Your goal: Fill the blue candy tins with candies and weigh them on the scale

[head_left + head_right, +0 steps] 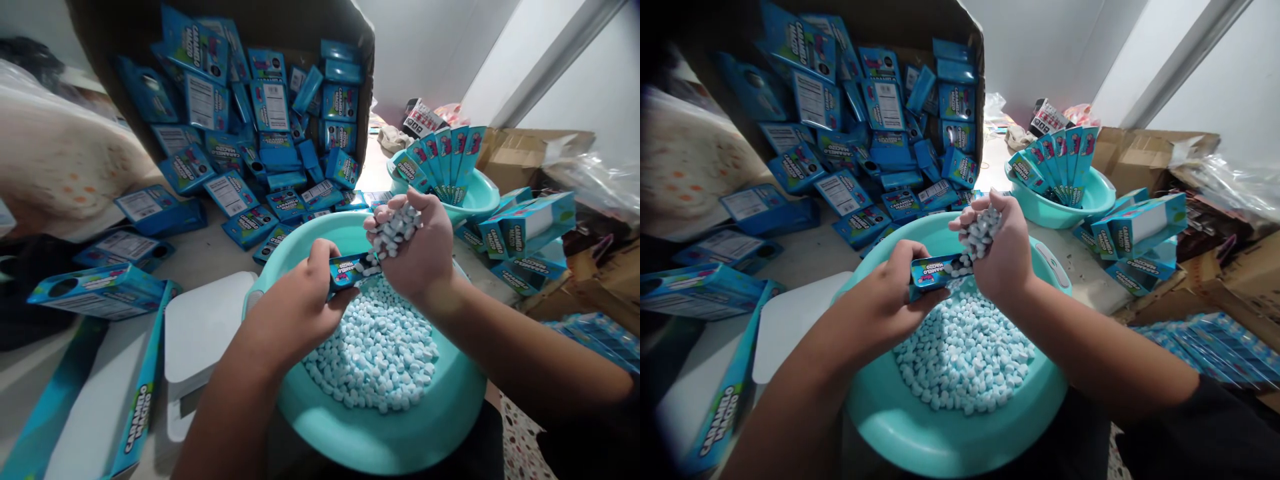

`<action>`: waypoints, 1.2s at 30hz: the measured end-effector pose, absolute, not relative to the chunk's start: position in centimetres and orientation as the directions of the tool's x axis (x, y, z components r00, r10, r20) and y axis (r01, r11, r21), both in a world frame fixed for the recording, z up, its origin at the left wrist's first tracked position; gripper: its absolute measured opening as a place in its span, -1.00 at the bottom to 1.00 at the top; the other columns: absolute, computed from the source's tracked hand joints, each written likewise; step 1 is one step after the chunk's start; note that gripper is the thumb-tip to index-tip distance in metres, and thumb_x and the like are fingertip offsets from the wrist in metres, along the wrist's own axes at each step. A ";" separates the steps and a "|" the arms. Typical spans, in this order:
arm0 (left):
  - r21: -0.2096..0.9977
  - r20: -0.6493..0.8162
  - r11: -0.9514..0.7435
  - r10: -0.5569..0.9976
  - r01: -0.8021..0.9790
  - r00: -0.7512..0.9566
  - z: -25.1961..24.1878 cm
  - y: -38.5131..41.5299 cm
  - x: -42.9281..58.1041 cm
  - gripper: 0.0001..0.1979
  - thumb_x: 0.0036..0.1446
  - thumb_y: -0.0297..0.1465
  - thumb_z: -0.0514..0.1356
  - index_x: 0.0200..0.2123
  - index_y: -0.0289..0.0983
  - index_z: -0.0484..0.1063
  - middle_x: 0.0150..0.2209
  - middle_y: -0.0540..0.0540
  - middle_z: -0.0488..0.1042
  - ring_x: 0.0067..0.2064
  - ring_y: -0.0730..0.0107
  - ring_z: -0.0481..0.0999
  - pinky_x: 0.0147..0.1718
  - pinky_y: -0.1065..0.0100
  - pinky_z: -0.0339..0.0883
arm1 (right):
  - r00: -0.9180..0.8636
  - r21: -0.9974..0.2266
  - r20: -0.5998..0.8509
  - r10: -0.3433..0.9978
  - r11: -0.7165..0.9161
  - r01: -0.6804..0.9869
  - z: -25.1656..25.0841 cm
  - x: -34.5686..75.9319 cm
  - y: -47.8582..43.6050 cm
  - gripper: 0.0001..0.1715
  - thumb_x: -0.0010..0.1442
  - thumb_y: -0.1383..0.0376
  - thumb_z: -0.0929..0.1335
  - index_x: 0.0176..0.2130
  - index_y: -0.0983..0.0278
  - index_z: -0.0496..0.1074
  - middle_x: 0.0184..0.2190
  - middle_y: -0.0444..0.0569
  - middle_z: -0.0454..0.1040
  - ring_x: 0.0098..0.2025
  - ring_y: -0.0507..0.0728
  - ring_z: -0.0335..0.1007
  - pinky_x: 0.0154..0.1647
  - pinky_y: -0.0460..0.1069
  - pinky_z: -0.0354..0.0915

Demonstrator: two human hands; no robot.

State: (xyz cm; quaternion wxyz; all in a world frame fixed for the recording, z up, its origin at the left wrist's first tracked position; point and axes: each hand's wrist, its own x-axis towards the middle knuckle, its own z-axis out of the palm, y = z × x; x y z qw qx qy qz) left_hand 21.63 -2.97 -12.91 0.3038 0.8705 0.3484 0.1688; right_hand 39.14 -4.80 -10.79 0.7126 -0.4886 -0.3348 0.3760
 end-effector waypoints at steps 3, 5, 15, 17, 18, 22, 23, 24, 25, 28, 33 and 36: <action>0.649 0.090 -0.575 0.709 0.499 0.700 -12.9 -3.0 21.7 -0.63 0.26 -0.22 0.19 0.01 -0.18 0.11 -0.16 -0.11 0.51 -0.21 0.12 0.54 -0.35 0.25 0.29 | 0.504 -0.953 0.132 0.854 0.249 -0.173 -10.8 38.6 -5.1 -0.62 0.18 -0.06 0.27 -0.41 0.17 0.22 -0.48 -0.10 0.34 -0.35 0.10 0.49 -0.33 0.02 0.38; 0.648 0.096 -0.581 0.704 0.493 0.704 -13.0 -3.0 21.6 -0.63 0.26 -0.22 0.19 0.02 -0.18 0.11 -0.16 -0.12 0.51 -0.20 0.11 0.55 -0.35 0.24 0.30 | 0.486 -0.959 0.157 0.860 0.251 -0.133 -10.8 38.4 -5.2 -0.61 0.19 -0.07 0.25 -0.42 0.17 0.23 -0.48 -0.10 0.35 -0.35 0.09 0.49 -0.30 0.03 0.40; 0.637 0.135 -0.606 0.696 0.477 0.705 -13.2 -2.9 21.6 -0.61 0.27 -0.21 0.18 0.03 -0.21 0.10 -0.15 -0.17 0.52 -0.25 0.12 0.56 -0.40 0.25 0.30 | 0.480 -0.944 0.181 0.859 0.289 -0.161 -10.4 37.8 -5.4 -0.57 0.19 -0.09 0.29 -0.45 0.18 0.31 -0.50 -0.10 0.36 -0.37 0.09 0.46 -0.17 0.10 0.45; 0.646 0.137 -0.603 0.695 0.468 0.706 -13.2 -2.9 21.6 -0.61 0.27 -0.21 0.18 0.03 -0.21 0.10 -0.18 -0.15 0.52 -0.27 0.14 0.55 -0.42 0.26 0.29 | 0.472 -0.944 0.181 0.863 0.287 -0.163 -10.4 37.8 -5.5 -0.55 0.20 -0.10 0.29 -0.43 0.19 0.34 -0.46 -0.08 0.41 -0.31 0.10 0.50 -0.12 0.09 0.45; 0.653 0.139 -0.600 0.696 0.463 0.705 -13.2 -2.9 21.6 -0.61 0.27 -0.21 0.18 0.03 -0.21 0.10 -0.19 -0.15 0.52 -0.27 0.14 0.55 -0.42 0.26 0.30 | 0.472 -0.943 0.181 0.863 0.288 -0.164 -10.4 37.8 -5.5 -0.55 0.21 -0.10 0.28 -0.43 0.20 0.36 -0.44 -0.07 0.43 -0.28 0.10 0.51 -0.10 0.08 0.46; 0.660 0.139 -0.589 0.706 0.467 0.694 -13.1 -3.0 21.5 -0.62 0.26 -0.22 0.19 0.02 -0.20 0.12 -0.21 -0.14 0.51 -0.27 0.15 0.55 -0.40 0.26 0.32 | 0.470 -0.953 0.178 0.865 0.271 -0.136 -10.5 38.2 -5.4 -0.53 0.25 -0.09 0.28 -0.42 0.21 0.38 -0.40 -0.04 0.48 -0.22 0.12 0.54 -0.06 0.08 0.47; 0.658 0.141 -0.587 0.711 0.472 0.689 -13.1 -3.0 21.6 -0.62 0.26 -0.22 0.19 0.01 -0.20 0.12 -0.21 -0.14 0.52 -0.28 0.15 0.55 -0.40 0.26 0.32 | 0.466 -0.959 0.179 0.867 0.260 -0.114 -10.6 38.3 -5.4 -0.52 0.25 -0.10 0.28 -0.42 0.21 0.39 -0.40 -0.03 0.49 -0.20 0.14 0.54 -0.06 0.08 0.47; 0.657 0.145 -0.584 0.718 0.476 0.681 -13.1 -3.0 21.6 -0.61 0.25 -0.22 0.20 0.01 -0.20 0.12 -0.20 -0.14 0.52 -0.28 0.16 0.55 -0.41 0.27 0.32 | 0.456 -0.965 0.184 0.871 0.249 -0.085 -10.6 38.4 -5.3 -0.52 0.26 -0.11 0.27 -0.41 0.21 0.39 -0.39 -0.02 0.50 -0.17 0.15 0.54 -0.06 0.09 0.46; 0.660 0.152 -0.579 0.726 0.478 0.671 -13.1 -3.0 21.6 -0.61 0.25 -0.21 0.20 0.01 -0.20 0.11 -0.21 -0.14 0.52 -0.29 0.16 0.56 -0.42 0.27 0.32 | 0.440 -0.969 0.195 0.877 0.242 -0.053 -10.7 38.5 -5.3 -0.51 0.27 -0.11 0.26 -0.40 0.21 0.40 -0.37 -0.01 0.51 -0.15 0.16 0.55 -0.06 0.09 0.46; 0.678 0.187 -0.549 0.772 0.489 0.608 -12.9 -3.0 21.5 -0.59 0.24 -0.21 0.21 0.01 -0.18 0.10 -0.24 -0.12 0.52 -0.31 0.16 0.57 -0.45 0.31 0.28 | 0.345 -0.968 0.250 0.905 0.247 0.054 -10.7 38.6 -5.3 -0.57 0.31 -0.02 0.25 -0.35 0.22 0.46 -0.29 0.00 0.55 -0.08 0.16 0.53 -0.03 0.08 0.43; 0.675 0.266 -0.505 0.847 0.538 0.460 -12.8 -3.1 21.5 -0.60 0.23 -0.22 0.24 -0.02 -0.16 0.10 -0.25 -0.09 0.50 -0.28 0.14 0.60 -0.45 0.34 0.26 | 0.142 -0.889 0.344 0.928 0.274 0.367 -10.3 38.5 -5.9 -0.77 0.30 0.15 0.36 -0.21 0.24 0.53 -0.19 -0.02 0.57 -0.09 0.11 0.48 -0.03 0.04 0.37; 0.657 0.282 -0.503 0.855 0.562 0.436 -13.0 -3.0 21.5 -0.61 0.25 -0.19 0.22 -0.01 -0.15 0.10 -0.29 -0.07 0.49 -0.33 0.16 0.59 -0.48 0.34 0.23 | -0.030 -0.705 0.461 0.887 0.386 0.595 -10.4 38.8 -6.2 -0.77 0.26 0.19 0.42 -0.13 0.28 0.54 -0.10 0.04 0.54 -0.03 0.13 0.46 0.03 0.04 0.35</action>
